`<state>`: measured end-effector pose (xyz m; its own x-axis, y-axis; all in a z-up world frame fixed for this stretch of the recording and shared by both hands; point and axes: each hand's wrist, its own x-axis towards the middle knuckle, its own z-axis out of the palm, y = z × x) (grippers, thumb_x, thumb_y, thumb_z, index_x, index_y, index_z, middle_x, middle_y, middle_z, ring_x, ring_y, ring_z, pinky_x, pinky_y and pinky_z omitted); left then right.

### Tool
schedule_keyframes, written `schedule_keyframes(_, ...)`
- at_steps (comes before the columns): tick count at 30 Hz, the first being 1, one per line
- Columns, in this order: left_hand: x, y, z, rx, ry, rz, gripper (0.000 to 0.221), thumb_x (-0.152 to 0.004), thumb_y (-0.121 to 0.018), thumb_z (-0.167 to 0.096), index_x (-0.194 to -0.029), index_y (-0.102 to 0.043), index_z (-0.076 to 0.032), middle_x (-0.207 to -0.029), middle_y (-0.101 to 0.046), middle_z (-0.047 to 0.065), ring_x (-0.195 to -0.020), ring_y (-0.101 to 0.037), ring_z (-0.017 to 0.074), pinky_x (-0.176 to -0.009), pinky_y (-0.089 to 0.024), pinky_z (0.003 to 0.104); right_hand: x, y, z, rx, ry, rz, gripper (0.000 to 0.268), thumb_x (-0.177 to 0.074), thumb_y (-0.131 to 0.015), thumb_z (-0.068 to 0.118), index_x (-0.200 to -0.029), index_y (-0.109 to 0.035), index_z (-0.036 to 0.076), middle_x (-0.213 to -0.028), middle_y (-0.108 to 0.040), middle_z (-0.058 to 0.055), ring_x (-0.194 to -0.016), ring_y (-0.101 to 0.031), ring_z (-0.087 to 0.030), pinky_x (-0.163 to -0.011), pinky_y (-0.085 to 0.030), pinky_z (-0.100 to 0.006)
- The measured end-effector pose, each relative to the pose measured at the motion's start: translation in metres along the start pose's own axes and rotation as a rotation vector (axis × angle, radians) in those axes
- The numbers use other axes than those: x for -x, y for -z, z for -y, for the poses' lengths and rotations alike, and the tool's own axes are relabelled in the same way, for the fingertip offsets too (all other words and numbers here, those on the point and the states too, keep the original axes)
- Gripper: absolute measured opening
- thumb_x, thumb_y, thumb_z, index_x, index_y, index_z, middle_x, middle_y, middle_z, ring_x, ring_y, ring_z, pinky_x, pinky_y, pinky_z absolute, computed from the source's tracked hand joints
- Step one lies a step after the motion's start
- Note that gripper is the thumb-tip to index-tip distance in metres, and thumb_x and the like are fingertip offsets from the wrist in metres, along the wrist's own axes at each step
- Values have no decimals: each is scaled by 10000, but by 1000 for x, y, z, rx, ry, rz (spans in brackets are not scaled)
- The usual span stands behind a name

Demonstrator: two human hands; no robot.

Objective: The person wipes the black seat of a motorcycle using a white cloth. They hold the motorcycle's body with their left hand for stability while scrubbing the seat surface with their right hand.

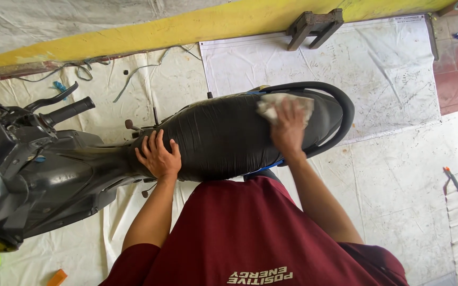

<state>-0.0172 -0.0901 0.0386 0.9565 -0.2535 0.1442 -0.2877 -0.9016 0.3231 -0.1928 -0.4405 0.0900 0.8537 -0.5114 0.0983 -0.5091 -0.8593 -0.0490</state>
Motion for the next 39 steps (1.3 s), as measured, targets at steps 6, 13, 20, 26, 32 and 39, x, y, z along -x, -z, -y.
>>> schedule_keyframes(6, 2, 3, 2, -12, -22, 5, 489, -978, -606, -348, -1437, -588, -182, -1488, -573, 47, -1439, -426, 317, -1213, -161, 636, 23, 18, 57, -383, 374, 160, 735, -827, -640, 61, -1537, -477, 155, -1642, -332, -166, -1527, -233, -406, -1231, -166, -590)
schedule_keyframes(13, -1, -1, -1, 6, -27, -17, 518, -938, -609, -296, -1443, -590, -182, -1493, -576, 43, -1435, -441, 320, -1219, -164, 631, -7, 23, -37, -111, 64, -82, 627, -876, -604, -47, -1458, -611, 186, -1636, -452, -151, -1538, -366, -387, -1280, -264, -553)
schedule_keyframes(20, 1, 5, -7, -4, 10, 11, 555, -899, -578, -275, -1447, -586, -190, -1504, -570, 38, -1440, -441, 325, -1229, -168, 623, -93, -5, 41, -343, 182, 239, 543, -843, -673, 50, -1373, -644, 167, -1402, -608, -129, -1347, -532, -333, -1198, -339, -533)
schedule_keyframes(26, 2, 9, -9, -33, 9, 46, 567, -901, -545, -281, -1457, -577, -177, -1523, -547, 41, -1448, -421, 326, -1229, -156, 611, -103, 1, 67, -479, 549, 396, 551, -781, -752, 118, -1320, -669, 198, -1482, -568, -99, -1385, -480, -349, -1158, -314, -528)
schedule_keyframes(32, 4, 5, -7, -42, 22, 75, 584, -901, -521, -284, -1474, -570, -179, -1543, -533, 46, -1459, -406, 322, -1238, -140, 601, -115, 46, -43, -593, 301, 547, 492, -755, -778, 128, -1234, -750, 233, -1447, -637, -32, -1359, -573, -267, -1162, -447, -427)
schedule_keyframes(39, 2, 8, -8, -47, 10, 85, 565, -926, -491, -316, -1466, -568, -165, -1543, -530, 60, -1461, -405, 334, -1226, -134, 605, -123, 13, -1, -415, 262, 592, 502, -872, -692, 194, -1371, -646, 215, -1427, -619, -93, -1374, -498, -321, -1140, -394, -464)
